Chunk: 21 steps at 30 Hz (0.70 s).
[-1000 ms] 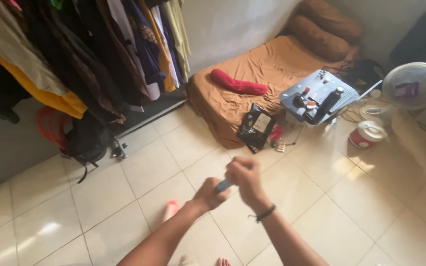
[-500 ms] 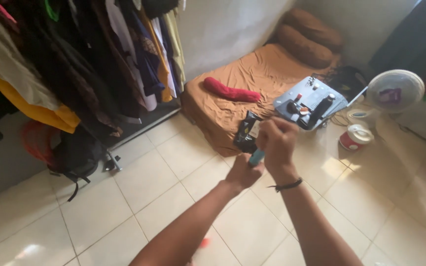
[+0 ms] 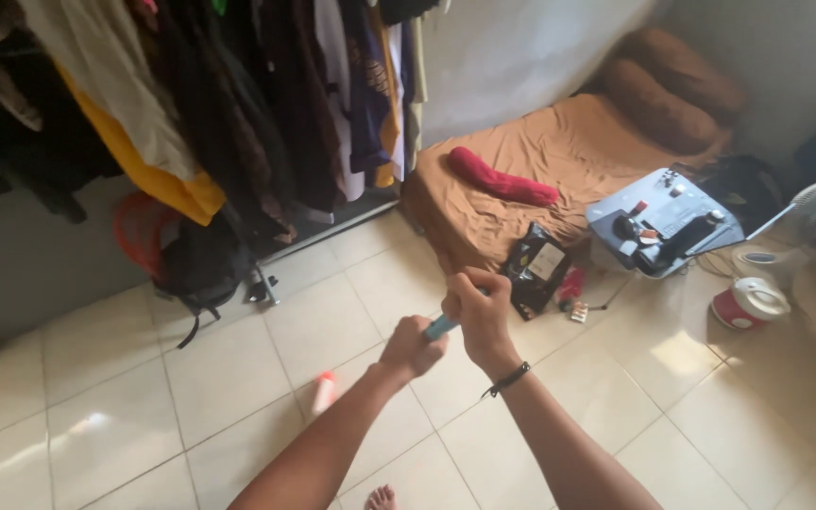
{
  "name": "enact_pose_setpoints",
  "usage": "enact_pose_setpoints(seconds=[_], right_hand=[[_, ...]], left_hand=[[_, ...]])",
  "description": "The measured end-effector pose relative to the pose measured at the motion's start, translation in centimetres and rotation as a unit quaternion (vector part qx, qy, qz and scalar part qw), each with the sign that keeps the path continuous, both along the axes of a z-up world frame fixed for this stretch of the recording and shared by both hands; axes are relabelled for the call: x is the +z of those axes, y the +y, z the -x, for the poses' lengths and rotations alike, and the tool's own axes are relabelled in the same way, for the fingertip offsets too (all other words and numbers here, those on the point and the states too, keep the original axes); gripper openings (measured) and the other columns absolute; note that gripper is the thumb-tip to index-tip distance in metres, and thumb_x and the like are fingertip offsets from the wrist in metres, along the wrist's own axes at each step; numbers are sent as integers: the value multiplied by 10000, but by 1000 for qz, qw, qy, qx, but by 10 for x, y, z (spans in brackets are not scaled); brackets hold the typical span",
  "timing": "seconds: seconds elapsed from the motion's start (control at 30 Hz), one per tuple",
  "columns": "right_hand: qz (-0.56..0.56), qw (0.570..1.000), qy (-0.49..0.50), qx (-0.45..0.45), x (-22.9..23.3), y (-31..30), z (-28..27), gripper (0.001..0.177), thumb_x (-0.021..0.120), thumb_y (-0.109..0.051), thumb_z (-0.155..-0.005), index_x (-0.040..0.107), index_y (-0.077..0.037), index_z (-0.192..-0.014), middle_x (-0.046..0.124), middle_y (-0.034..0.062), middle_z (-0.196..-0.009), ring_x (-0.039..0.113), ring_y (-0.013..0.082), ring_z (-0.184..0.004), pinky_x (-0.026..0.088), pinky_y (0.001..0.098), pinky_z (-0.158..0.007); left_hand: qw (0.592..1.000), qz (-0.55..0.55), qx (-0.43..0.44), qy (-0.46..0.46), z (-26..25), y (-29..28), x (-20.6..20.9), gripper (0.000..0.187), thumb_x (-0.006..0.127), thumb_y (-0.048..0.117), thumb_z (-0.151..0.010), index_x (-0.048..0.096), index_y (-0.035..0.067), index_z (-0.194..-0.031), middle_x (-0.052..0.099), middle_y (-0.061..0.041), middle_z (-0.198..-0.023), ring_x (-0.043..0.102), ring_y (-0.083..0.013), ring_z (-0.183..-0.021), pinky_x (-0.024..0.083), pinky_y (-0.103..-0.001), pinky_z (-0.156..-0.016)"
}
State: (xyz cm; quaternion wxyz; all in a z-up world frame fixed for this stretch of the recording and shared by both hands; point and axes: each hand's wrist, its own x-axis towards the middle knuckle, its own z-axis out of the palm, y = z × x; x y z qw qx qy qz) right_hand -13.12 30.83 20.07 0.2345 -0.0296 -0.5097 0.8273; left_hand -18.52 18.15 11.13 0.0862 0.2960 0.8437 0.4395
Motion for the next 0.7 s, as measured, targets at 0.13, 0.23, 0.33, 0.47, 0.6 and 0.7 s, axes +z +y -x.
enact_pose_setpoints(seconds=[0.13, 0.23, 0.33, 0.47, 0.6, 0.7], right_hand=[[-35, 997, -63, 2, 10, 6, 8, 328, 554, 6, -887, 518, -45, -565, 473, 22, -521, 416, 102, -454, 314, 281, -433], [-74, 996, -7, -51, 42, 23, 4, 329, 550, -2, -897, 494, -59, -578, 505, 22, -555, 442, 102, -456, 323, 276, -422], [-70, 995, 13, -65, 93, 34, -4, 341, 545, -16, -920, 484, -64, -588, 463, 5, -544, 392, 85, -444, 303, 270, -409], [-177, 975, -6, -133, 118, 31, -10, 329, 602, -21, -898, 520, -38, -580, 471, -3, -527, 409, 77, -437, 300, 260, -408], [-303, 935, -25, -184, 92, 9, 13, 313, 657, -25, -874, 562, -41, -576, 511, -7, -534, 437, 48, -478, 299, 245, -420], [-283, 949, 24, -141, 66, -8, 29, 321, 647, -18, -885, 511, -45, -595, 489, -5, -527, 438, 53, -470, 303, 243, -424]], left_hand=[[996, 75, 39, -39, 17, 0, -2, 327, 592, 293, -819, 683, 7, -689, 677, -240, -698, 701, -415, -684, 552, -461, -654], [996, 44, -1, 83, 25, 24, 5, 286, 599, 276, -822, 721, 48, -700, 682, -237, -738, 677, -444, -725, 539, -495, -682], [988, -72, -62, 122, 19, 55, 50, 252, 642, 269, -799, 712, 43, -710, 676, -228, -723, 673, -425, -707, 532, -483, -664], [988, -132, -78, -18, 6, 84, 74, 249, 624, 230, -837, 682, 11, -733, 665, -172, -637, 698, -300, -616, 515, -421, -618], [971, -209, -81, -79, 15, 79, 53, 214, 643, 212, -846, 664, 0, -831, 682, -133, -732, 696, -238, -717, 527, -383, -641], [949, -286, -74, -109, 20, 64, 36, 243, 669, 204, -829, 655, 16, -982, 712, -99, -894, 704, -184, -873, 567, -353, -685]])
